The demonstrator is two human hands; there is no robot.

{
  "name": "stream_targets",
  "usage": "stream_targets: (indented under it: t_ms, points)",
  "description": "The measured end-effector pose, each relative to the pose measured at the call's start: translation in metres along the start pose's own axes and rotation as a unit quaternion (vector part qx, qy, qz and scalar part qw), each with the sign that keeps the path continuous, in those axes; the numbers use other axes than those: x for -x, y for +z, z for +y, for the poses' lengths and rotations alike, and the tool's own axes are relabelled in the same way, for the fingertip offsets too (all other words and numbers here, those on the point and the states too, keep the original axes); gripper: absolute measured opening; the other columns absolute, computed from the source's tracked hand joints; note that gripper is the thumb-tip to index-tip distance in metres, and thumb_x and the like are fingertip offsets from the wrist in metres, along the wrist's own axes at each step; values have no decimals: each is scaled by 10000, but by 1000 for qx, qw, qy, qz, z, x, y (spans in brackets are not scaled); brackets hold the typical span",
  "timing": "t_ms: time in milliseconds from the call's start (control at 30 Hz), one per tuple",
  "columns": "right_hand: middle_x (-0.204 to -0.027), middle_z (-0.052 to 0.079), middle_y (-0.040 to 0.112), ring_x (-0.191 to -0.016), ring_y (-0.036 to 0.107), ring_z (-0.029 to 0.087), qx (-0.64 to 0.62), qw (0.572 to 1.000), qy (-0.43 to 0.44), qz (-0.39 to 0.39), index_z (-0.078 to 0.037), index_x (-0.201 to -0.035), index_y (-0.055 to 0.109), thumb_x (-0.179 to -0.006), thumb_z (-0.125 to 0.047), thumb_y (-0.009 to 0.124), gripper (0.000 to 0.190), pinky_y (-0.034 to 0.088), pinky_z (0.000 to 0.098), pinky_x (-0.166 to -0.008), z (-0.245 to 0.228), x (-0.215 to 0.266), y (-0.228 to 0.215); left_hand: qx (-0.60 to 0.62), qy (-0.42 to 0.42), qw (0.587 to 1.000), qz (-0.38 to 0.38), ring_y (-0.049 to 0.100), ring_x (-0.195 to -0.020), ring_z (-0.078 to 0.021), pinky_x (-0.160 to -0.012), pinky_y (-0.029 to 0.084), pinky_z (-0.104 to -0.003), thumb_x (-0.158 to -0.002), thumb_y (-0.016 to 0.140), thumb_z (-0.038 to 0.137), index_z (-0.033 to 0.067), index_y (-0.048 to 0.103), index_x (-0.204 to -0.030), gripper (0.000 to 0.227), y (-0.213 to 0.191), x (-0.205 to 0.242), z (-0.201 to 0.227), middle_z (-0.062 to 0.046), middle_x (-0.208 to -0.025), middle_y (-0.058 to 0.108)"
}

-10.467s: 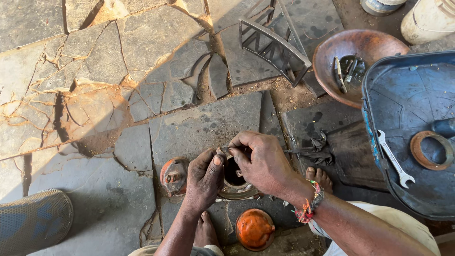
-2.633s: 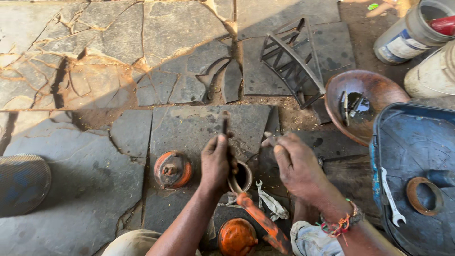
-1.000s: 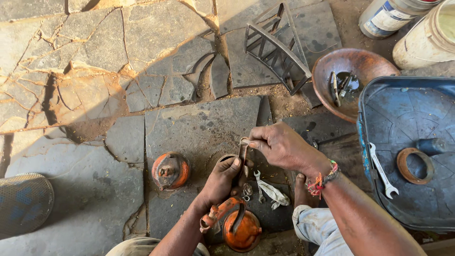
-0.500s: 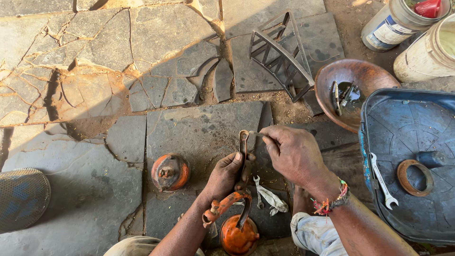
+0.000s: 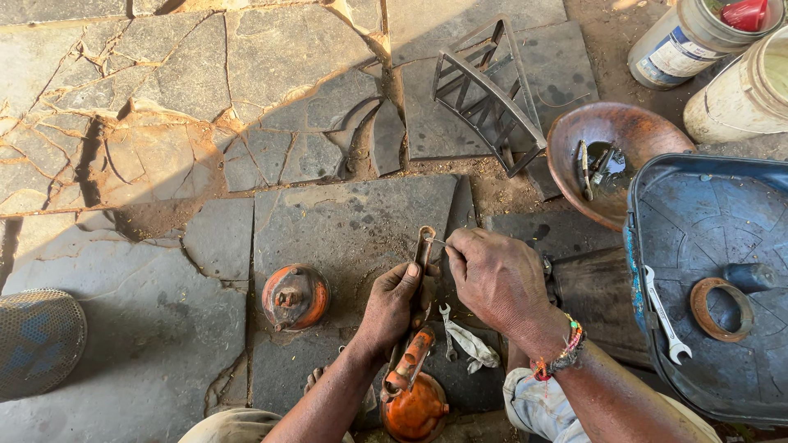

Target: The person cleans a circular metal component by scraping residue from its surfaces with a small metal tool and wiping it.

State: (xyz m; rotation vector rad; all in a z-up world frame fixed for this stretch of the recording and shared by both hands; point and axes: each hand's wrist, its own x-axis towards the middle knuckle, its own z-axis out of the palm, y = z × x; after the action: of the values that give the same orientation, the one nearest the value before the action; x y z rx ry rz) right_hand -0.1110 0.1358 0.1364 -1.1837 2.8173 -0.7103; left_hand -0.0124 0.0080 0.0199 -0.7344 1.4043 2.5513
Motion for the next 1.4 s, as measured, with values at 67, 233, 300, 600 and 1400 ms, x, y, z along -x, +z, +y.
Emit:
stream_targets:
  t_ms: [67,233,300,600,1400]
  points:
    - [-817,92,731,-708,721,311,6,1000,3,-9,-81,-901,693,-903,-173,702,92,575,429,-626,0,1,2,-9,7,1000,10,457,-486,-68,-443,384,-227,-1086,458,337,40,670,-1130,367,1,0,-1,8,-641,540]
    - [-734,91,683,-670,698,303,38,998,-47,22,-65,-855,661,-898,-138,692,90,555,433,-602,2,0,9,-41,9,999,28,461,-464,-75,-422,379,-227,-1066,470,352,43,676,-1097,372,-1,-1,-9,9,-621,543]
    - [-695,83,663,-636,688,283,52,997,-48,15,-65,-830,648,-908,-130,681,107,547,425,-579,4,-1,14,-54,36,997,47,471,-487,-65,-436,394,-225,-1070,485,334,28,678,-1091,362,0,-4,-15,9,-630,553]
    - [-694,74,660,-594,690,259,57,998,-9,-11,-80,-830,632,-916,-178,689,143,546,401,-529,11,-9,30,-205,105,954,192,519,-580,-70,-512,438,-266,-1056,521,283,17,706,-1012,327,6,-2,-27,9,-659,601]
    - [-650,163,646,-614,684,363,-75,995,23,-61,-44,-825,607,-953,-177,643,189,510,486,-547,25,-1,51,-171,135,964,151,520,-608,-84,-529,431,-272,-1092,490,241,1,656,-1044,295,0,-2,-29,-23,-713,597]
